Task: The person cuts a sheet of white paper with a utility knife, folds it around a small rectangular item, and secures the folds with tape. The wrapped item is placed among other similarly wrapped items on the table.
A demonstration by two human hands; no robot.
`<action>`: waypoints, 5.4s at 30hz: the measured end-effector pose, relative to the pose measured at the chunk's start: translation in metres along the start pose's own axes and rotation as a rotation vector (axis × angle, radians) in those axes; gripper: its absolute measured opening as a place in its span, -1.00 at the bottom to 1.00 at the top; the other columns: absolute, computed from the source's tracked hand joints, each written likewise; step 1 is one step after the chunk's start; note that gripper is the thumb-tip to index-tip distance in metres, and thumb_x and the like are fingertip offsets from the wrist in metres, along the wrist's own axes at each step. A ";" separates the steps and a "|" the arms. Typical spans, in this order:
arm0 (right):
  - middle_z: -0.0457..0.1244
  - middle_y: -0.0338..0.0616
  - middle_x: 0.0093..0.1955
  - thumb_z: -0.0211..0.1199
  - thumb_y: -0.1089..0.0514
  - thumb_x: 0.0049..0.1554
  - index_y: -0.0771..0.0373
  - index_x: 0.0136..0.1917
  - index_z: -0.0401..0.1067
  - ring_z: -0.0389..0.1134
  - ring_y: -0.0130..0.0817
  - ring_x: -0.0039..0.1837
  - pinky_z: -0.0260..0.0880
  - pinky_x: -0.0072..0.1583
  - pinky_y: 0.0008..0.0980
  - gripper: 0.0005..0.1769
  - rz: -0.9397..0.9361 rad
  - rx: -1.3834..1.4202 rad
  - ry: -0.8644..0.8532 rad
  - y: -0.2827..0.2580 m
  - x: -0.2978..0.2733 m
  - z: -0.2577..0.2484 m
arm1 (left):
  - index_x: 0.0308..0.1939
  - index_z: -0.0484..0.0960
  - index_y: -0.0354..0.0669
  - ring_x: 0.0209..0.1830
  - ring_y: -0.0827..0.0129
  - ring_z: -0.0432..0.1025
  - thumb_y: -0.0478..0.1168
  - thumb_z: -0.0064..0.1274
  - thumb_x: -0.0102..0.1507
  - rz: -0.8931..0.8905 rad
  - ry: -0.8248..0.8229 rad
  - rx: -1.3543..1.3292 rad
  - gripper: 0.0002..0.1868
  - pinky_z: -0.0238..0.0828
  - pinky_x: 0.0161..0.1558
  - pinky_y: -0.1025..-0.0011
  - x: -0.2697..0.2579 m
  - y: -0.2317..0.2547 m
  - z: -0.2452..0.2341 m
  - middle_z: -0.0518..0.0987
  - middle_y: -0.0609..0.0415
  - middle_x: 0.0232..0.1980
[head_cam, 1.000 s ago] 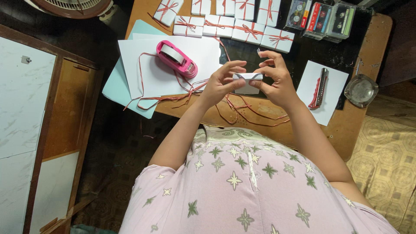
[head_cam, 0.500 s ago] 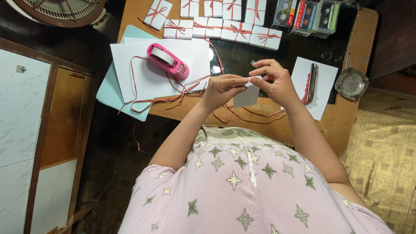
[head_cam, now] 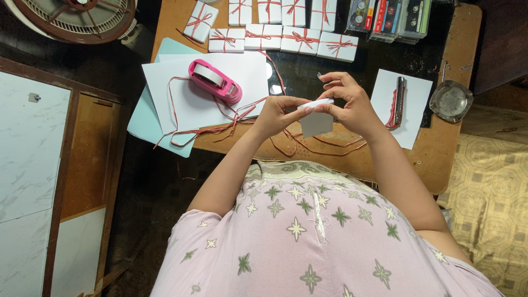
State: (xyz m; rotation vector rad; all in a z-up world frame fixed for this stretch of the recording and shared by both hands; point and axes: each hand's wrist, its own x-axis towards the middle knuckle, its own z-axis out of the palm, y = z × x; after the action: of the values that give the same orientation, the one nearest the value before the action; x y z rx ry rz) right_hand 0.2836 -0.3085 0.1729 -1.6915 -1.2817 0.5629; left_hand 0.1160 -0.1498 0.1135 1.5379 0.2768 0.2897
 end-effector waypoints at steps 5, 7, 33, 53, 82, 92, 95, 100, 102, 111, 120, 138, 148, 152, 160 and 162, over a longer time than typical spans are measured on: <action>0.25 -0.06 0.37 0.57 0.14 0.04 0.23 0.23 0.49 0.30 -0.20 0.34 0.34 0.20 -0.30 -0.49 -0.056 -0.119 0.156 0.006 -0.001 0.003 | -0.04 0.73 -0.32 -0.31 0.54 0.65 -0.13 0.22 0.29 0.025 0.181 0.137 -0.70 0.62 -0.27 0.57 0.004 -0.007 0.007 0.74 0.05 -0.26; 0.27 -0.02 0.33 0.45 0.24 0.17 0.25 0.41 0.30 0.31 -0.30 0.28 0.33 0.20 -0.38 -0.40 0.001 0.201 0.249 0.011 0.001 0.007 | -0.08 0.77 -0.29 -0.38 0.57 0.61 -0.13 0.22 0.30 0.029 0.317 0.168 -0.73 0.56 -0.33 0.58 0.007 -0.006 0.008 0.74 0.07 -0.33; 0.40 -0.07 0.03 0.38 0.28 0.19 0.17 0.25 0.09 0.37 -0.49 -0.07 0.37 -0.06 -0.52 -0.47 0.391 1.097 0.444 0.024 0.020 0.047 | 0.09 0.71 -0.21 -0.22 0.47 0.64 -0.22 0.21 0.34 0.303 0.583 0.211 -0.74 0.62 -0.22 0.53 0.029 0.004 0.033 0.72 0.00 -0.16; 0.32 -0.08 -0.25 0.43 -0.08 0.15 0.38 0.16 0.31 0.21 -0.52 -0.38 0.15 -0.37 -0.60 -0.43 0.693 0.824 0.402 0.042 0.025 0.050 | 0.14 0.65 -0.27 -0.18 0.29 0.61 -0.30 0.24 0.31 0.588 0.516 0.482 -0.68 0.57 -0.18 0.39 0.037 0.014 0.022 0.67 -0.08 -0.12; 0.34 0.04 0.19 0.03 -0.27 0.28 0.33 0.38 0.31 0.43 -0.30 0.16 0.47 0.13 -0.25 -0.32 0.739 0.902 -0.028 0.083 0.001 0.007 | -0.03 0.56 -0.28 -0.20 0.35 0.53 -0.32 0.12 0.36 0.198 0.245 0.320 -0.86 0.48 -0.16 0.39 0.057 -0.008 -0.015 0.64 0.03 -0.14; 0.27 0.10 0.34 0.31 0.25 0.30 0.38 0.54 0.25 0.37 -0.20 0.21 0.42 0.19 -0.33 -0.40 0.781 1.335 0.282 0.174 -0.027 0.026 | 0.32 0.42 -0.12 0.50 -0.04 0.12 -0.39 0.25 0.20 0.340 0.075 0.379 -0.39 0.05 0.45 0.11 0.061 -0.048 -0.015 0.30 -0.22 0.43; 0.28 0.07 0.31 0.25 0.28 0.21 0.24 0.52 0.15 0.39 -0.19 0.23 0.50 0.19 -0.14 -0.35 0.817 1.059 0.392 0.175 -0.027 0.027 | 0.49 0.30 0.01 0.58 -0.12 -0.07 -0.39 0.20 0.08 0.008 0.163 0.394 -0.12 -0.03 0.47 0.10 0.069 -0.098 -0.027 0.11 -0.28 0.53; 0.29 0.02 0.31 0.16 0.33 0.22 0.16 0.52 0.00 0.40 -0.19 0.24 0.53 0.17 -0.06 -0.33 0.792 0.856 0.412 0.186 -0.020 0.042 | 0.39 0.44 -0.05 0.48 -0.01 0.20 -0.23 0.25 0.12 -0.218 0.273 0.359 -0.27 0.14 0.43 0.21 0.078 -0.189 -0.033 0.38 -0.20 0.43; 0.30 0.00 0.29 0.14 0.34 0.23 0.15 0.52 0.01 0.41 -0.22 0.23 0.54 0.16 -0.09 -0.35 0.779 0.791 0.410 0.196 -0.019 0.050 | 0.36 0.48 -0.12 0.41 0.02 0.28 -0.21 0.25 0.13 -0.268 0.295 0.362 -0.31 0.20 0.40 0.25 0.082 -0.212 -0.032 0.42 -0.21 0.38; 0.34 0.02 0.17 0.25 0.34 0.19 0.20 0.47 0.16 0.38 -0.33 0.10 0.43 0.08 -0.33 -0.38 0.622 0.294 0.377 0.253 -0.022 0.079 | 0.16 0.63 -0.36 0.01 0.32 0.57 -0.24 0.17 0.23 -0.292 0.413 0.129 -0.57 0.46 0.06 0.45 0.090 -0.210 -0.029 0.68 -0.02 0.01; 0.09 0.05 0.33 0.47 0.18 0.06 0.16 0.43 0.26 0.26 -0.14 0.25 0.36 0.28 -0.18 -0.28 0.529 -0.312 0.283 0.252 -0.022 0.069 | 0.02 0.65 -0.34 -0.26 0.50 0.60 -0.37 0.01 0.33 -0.223 0.225 0.023 -0.78 0.60 -0.21 0.54 0.094 -0.103 -0.046 0.69 0.01 -0.19; 0.32 -0.28 -0.09 0.25 0.20 0.25 0.36 0.18 0.48 0.31 -0.58 -0.11 0.45 0.10 -0.47 -0.74 0.073 0.676 -0.154 0.029 0.080 -0.036 | 0.03 0.65 -0.25 -0.39 0.63 0.36 -0.38 -0.11 0.33 0.077 -0.149 0.184 -0.74 0.33 -0.31 0.59 0.089 0.103 -0.056 0.56 0.19 -0.34; 0.16 -0.42 -0.41 0.28 0.06 0.30 0.28 -0.03 0.54 0.07 -0.69 -0.34 0.01 -0.30 -0.59 -0.77 0.355 0.279 -0.077 0.028 0.033 -0.092 | -0.17 0.80 -0.26 -0.54 0.62 0.23 -0.35 -0.21 0.22 -0.167 -0.003 0.133 -0.61 0.12 -0.50 0.59 0.087 0.056 -0.102 0.54 0.19 -0.43; 0.17 -0.49 -0.41 0.34 0.07 0.22 0.26 -0.05 0.54 0.01 -0.73 -0.38 -0.06 -0.34 -0.61 -0.80 0.467 0.308 -0.076 0.049 0.021 -0.078 | -0.15 0.83 -0.24 -0.33 0.55 0.37 -0.22 -0.05 0.36 -0.053 -0.073 0.176 -0.69 0.34 -0.23 0.51 0.094 0.003 -0.085 0.58 0.16 -0.37; 0.01 -0.51 -0.51 0.42 0.08 0.13 0.27 -0.14 0.51 -0.16 -0.69 -0.47 -0.20 -0.38 -0.54 -0.78 0.721 0.239 -0.091 0.145 -0.007 -0.051 | -0.18 0.75 -0.15 -0.27 0.31 0.58 0.04 0.23 0.21 -0.265 -0.029 0.567 -0.66 0.47 -0.19 0.36 0.094 -0.101 -0.049 0.71 0.03 -0.29; 0.01 -0.52 -0.51 0.41 0.08 0.12 0.24 -0.15 0.52 -0.18 -0.69 -0.47 -0.19 -0.37 -0.55 -0.81 0.758 0.228 -0.091 0.172 -0.015 -0.042 | -0.20 0.73 -0.16 -0.28 0.26 0.59 0.01 0.22 0.21 -0.258 -0.009 0.574 -0.69 0.47 -0.19 0.33 0.094 -0.125 -0.043 0.70 0.00 -0.30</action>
State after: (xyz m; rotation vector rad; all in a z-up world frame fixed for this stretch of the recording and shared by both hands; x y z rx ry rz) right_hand 0.3983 -0.3463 0.0424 -1.9405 -0.5608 1.1866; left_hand 0.1904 -0.0780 -0.0121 2.0400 0.5818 -0.0083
